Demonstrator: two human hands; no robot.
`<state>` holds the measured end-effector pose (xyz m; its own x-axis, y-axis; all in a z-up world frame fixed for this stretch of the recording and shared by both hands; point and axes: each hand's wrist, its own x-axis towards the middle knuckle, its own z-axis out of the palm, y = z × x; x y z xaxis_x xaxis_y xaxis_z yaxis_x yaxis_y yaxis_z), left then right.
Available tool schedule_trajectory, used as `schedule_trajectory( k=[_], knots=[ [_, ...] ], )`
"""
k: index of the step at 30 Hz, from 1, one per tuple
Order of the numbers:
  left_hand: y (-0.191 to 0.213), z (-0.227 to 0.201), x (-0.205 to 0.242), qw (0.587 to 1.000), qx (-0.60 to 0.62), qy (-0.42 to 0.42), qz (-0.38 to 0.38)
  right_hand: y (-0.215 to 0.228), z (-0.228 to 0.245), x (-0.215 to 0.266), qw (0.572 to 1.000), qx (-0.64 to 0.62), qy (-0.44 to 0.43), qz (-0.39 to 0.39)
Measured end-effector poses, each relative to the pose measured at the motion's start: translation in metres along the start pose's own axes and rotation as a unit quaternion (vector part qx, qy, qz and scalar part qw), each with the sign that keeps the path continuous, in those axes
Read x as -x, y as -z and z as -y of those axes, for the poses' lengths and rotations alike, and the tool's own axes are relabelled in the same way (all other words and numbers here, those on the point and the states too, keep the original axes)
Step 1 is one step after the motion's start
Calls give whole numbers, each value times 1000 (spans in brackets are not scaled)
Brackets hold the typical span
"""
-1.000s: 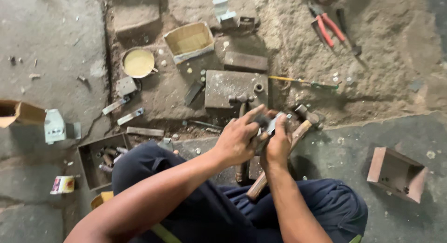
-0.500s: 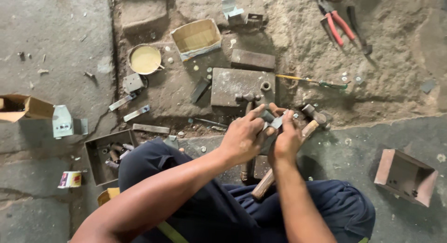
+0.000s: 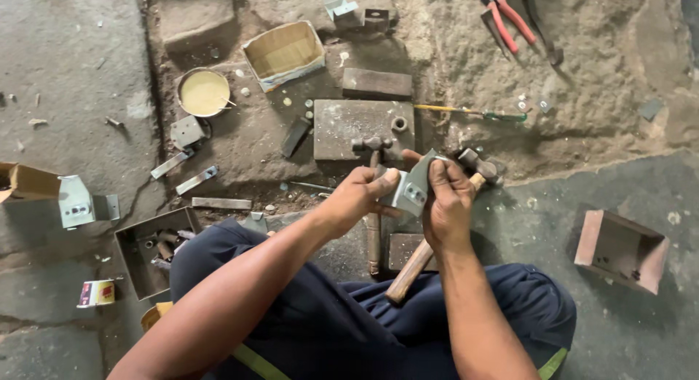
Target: The person sits on the floor and uses a hammer and punch to shape and assemble small metal components on a metal block. They repeatedly strike the metal piece, adjust its position, and inspect the fit of the parts.
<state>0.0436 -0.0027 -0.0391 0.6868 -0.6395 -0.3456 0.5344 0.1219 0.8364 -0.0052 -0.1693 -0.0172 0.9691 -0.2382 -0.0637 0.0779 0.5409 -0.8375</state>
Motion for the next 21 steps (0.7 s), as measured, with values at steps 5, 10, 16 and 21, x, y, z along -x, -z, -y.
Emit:
schedule_trajectory(
  k=[5, 10, 16, 21],
  knots=[
    [0, 2, 1, 997, 63, 20, 42, -10, 17, 6, 991, 125, -26, 35],
    [-6, 10, 0, 994, 91, -1, 54, -20, 15, 14, 993, 112, 3, -46],
    [-14, 9, 1, 996, 79, 0, 33, -17, 10, 14, 992, 51, 8, -113],
    [-16, 9, 3, 996, 78, -7, 39, -17, 5, 15, 989, 43, 37, -138]
  ],
)
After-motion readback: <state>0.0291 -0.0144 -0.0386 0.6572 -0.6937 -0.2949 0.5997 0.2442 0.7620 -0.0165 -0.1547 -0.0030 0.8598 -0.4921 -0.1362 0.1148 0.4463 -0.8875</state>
